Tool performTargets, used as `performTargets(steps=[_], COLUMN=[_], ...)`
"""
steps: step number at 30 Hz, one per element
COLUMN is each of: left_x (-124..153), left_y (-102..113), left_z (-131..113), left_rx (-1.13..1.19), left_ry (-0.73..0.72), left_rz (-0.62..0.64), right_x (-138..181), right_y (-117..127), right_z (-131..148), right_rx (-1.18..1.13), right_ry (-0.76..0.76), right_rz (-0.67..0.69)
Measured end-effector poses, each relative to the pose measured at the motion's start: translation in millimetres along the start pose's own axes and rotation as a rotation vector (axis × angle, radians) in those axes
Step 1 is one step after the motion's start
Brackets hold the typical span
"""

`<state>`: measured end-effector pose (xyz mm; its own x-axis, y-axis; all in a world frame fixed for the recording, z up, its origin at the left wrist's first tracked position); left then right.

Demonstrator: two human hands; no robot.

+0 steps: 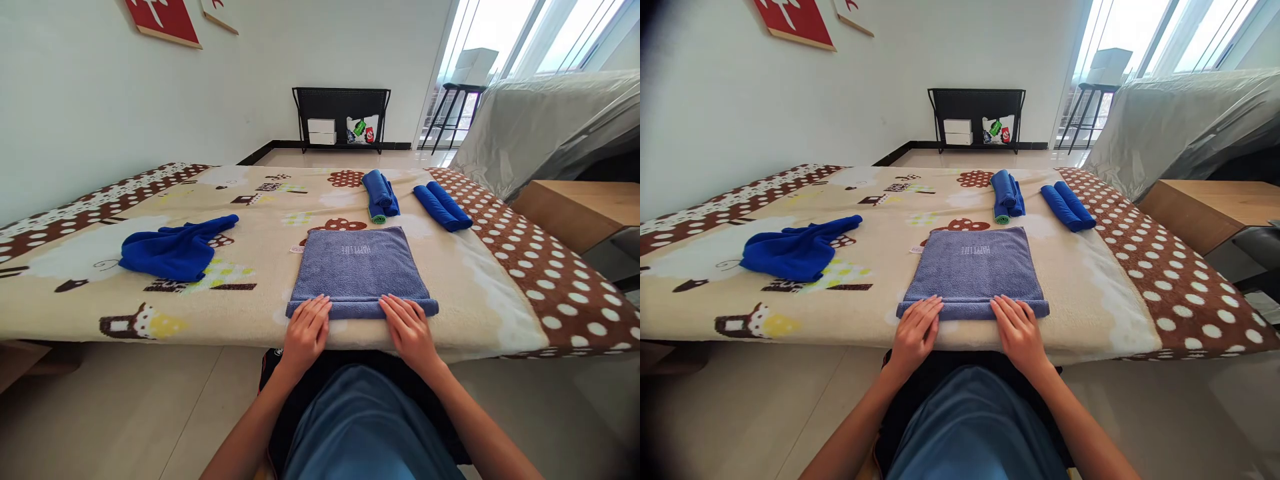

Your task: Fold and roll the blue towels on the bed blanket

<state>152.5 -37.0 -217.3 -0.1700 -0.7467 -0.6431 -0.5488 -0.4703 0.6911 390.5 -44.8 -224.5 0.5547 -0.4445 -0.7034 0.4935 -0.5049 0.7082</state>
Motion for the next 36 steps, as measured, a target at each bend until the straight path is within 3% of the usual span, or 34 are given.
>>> performTargets(steps=[3,6,8,12,14,17,21,23,25,27,31,33,36], left_x=[6,7,3,-9,-15,-18,-8,-3,-1,-4,-18,-25,-29], left_y=[16,23,16,-15,-25,-28,-5,7,13,11,-10,-21,-28], left_z=[22,22,4,-51,-63,-47,6,23,24,9,-45,-60,-54], left_rx=[-0.103,-0.180,-0.146,0.049,0.084,-0.004,-0.189,-0.236,-0.251,-0.211,0.011,0.050,0.006], left_ry=[0.089,0.138,0.080,-0.153,-0.153,-0.016,0.211,0.265,0.268,0.201,-0.035,-0.049,0.035], left_rz=[-0.044,-0.105,-0.077,0.099,0.130,0.123,-0.021,-0.078,-0.109,-0.088,0.084,0.139,0.157], right_x=[19,24,15,-19,-31,-31,-3,10,13,5,-30,-43,-43], right_y=[14,21,17,-6,-13,-12,9,18,23,23,2,-7,-10], right_z=[-22,-27,-17,17,24,12,-27,-41,-42,-31,12,23,14], right_rx=[0.062,0.091,0.057,-0.139,-0.177,-0.118,0.062,0.141,0.191,0.168,-0.076,-0.130,-0.088], right_ry=[-0.065,-0.112,-0.102,0.011,0.024,-0.028,-0.172,-0.235,-0.267,-0.238,-0.052,-0.029,-0.092], right_rz=[-0.053,-0.109,-0.145,-0.105,-0.072,0.004,0.041,0.036,0.007,-0.036,-0.010,0.038,0.088])
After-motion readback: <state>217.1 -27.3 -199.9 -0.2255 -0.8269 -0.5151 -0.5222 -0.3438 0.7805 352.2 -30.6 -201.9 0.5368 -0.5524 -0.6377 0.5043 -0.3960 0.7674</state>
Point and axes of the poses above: each hand's wrist, its own x-axis away from the middle knuckle, its own y-axis out of the back of the hand, z = x × y, the point moved 6 cm from there along -x, towards the middle knuckle, and after that the axes turned 15 degrees about y, right-handed, at the moved point
